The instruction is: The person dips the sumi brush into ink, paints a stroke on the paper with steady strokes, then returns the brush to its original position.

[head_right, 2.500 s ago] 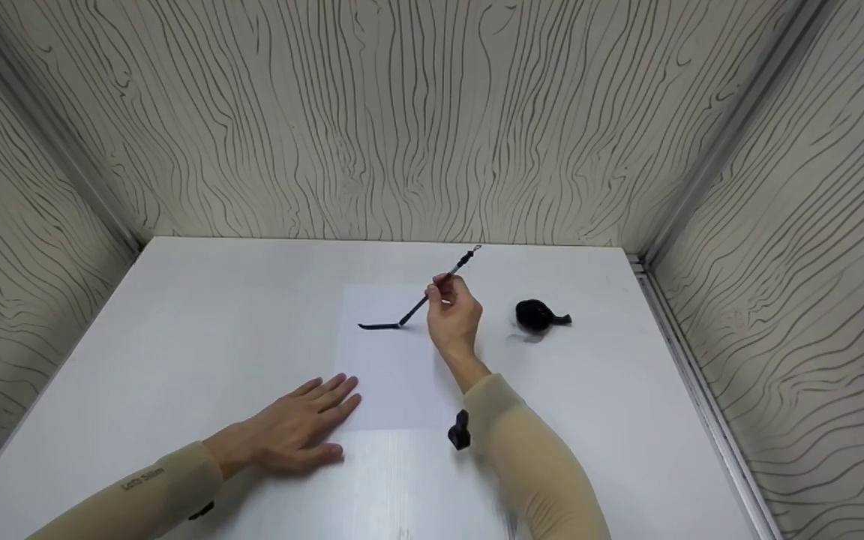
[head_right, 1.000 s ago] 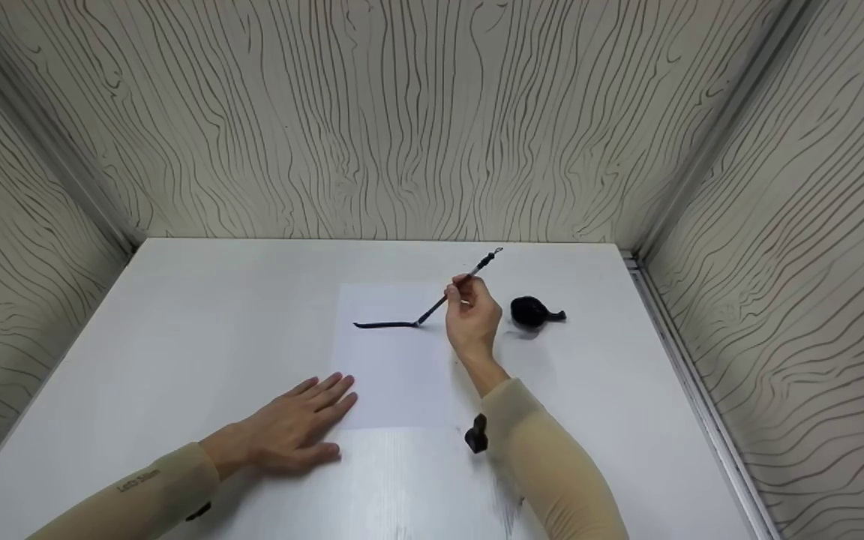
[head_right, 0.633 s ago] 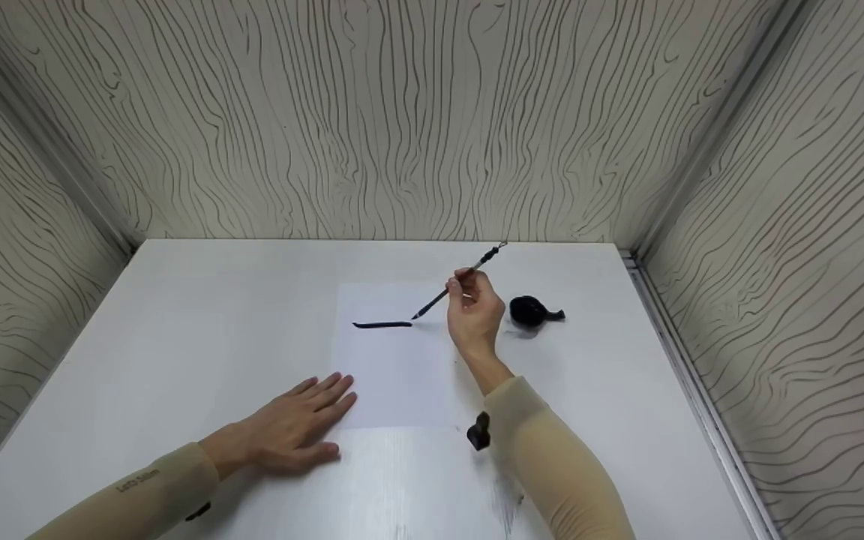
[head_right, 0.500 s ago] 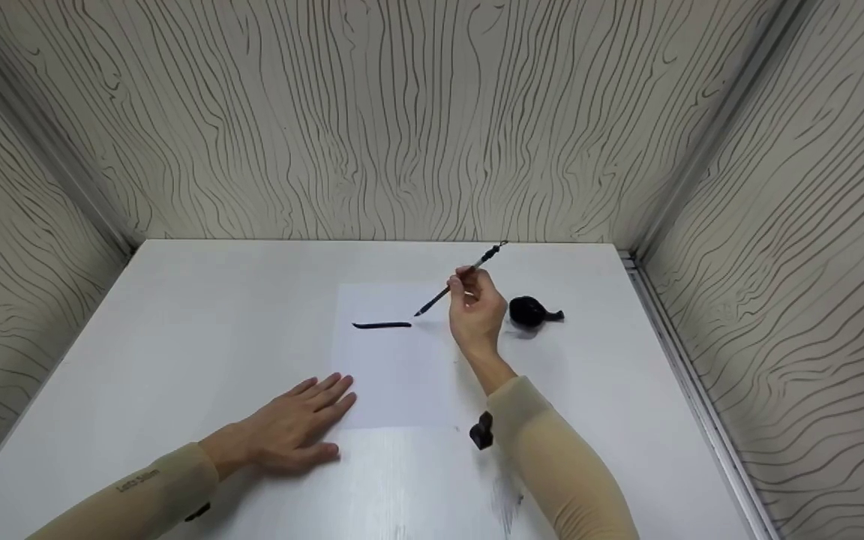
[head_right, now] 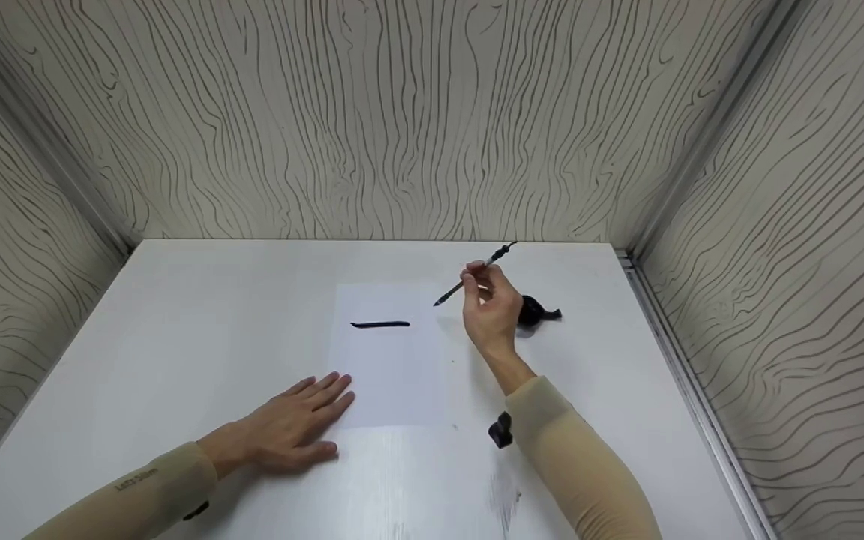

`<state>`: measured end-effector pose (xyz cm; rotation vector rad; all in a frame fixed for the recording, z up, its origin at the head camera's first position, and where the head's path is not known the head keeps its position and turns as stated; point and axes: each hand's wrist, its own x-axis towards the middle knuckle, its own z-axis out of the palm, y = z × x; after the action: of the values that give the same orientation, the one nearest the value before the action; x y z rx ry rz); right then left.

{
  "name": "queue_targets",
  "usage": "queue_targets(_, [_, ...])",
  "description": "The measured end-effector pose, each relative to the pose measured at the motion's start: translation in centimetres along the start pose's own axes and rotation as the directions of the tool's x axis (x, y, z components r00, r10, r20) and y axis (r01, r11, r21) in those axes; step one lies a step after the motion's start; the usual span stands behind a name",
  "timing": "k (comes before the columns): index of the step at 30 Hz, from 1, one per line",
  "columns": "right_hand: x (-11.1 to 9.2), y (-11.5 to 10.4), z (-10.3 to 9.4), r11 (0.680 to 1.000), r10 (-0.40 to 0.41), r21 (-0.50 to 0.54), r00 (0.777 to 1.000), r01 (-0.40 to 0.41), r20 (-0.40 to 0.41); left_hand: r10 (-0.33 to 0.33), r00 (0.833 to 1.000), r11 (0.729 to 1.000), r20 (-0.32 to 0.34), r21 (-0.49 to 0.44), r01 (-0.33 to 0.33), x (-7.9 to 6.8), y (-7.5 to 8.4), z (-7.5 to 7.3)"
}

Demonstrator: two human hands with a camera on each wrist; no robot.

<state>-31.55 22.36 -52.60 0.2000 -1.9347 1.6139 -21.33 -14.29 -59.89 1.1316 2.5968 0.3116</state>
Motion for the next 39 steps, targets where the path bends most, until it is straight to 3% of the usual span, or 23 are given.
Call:
queue_targets(8, [0.3, 0.0, -1.8, 0.989, -0.106, -0.102, 0.994, 0.108, 0.028, -0.003, 1.0, 1.0, 0.002, 0.007, 0.003, 0.1, -0.1, 0.1])
queue_targets(18, [0.9, 0.3, -4.0, 0.932, -0.289, -0.21, 0.955, 0.296, 0.064, -0.006, 1.0, 0.999, 0.0, 0.032, 0.006, 0.2, -0.2, 0.2])
queue_targets(24, [1.1, 0.6, -5.3, 0.886, -0.374, -0.248, 0.92, 0.391, 0.115, -0.001, 1.0, 0.999, -0.01, 0.033, 0.002, 0.1, -0.1, 0.2])
queue_targets(32, [1.1, 1.4, -7.1, 0.807, -0.485, -0.28, 0.854, 0.521, 0.189, 0.001, 1.0, 0.999, -0.009, 0.034, -0.001, 0.0, -0.1, 0.0])
queue_targets(36, [0.8, 1.8, -8.2, 0.78, -0.485, -0.313, 0.839, 0.542, 0.247, 0.007, 1.0, 0.999, -0.009, 0.033, -0.006, -0.1, -0.1, 0.0])
queue_targets(39, [0.6, 2.1, -9.0, 0.743, -0.486, -0.344, 0.816, 0.574, 0.312, 0.004, 1.0, 1.0, -0.004, 0.028, -0.004, -0.1, 0.0, 0.0])
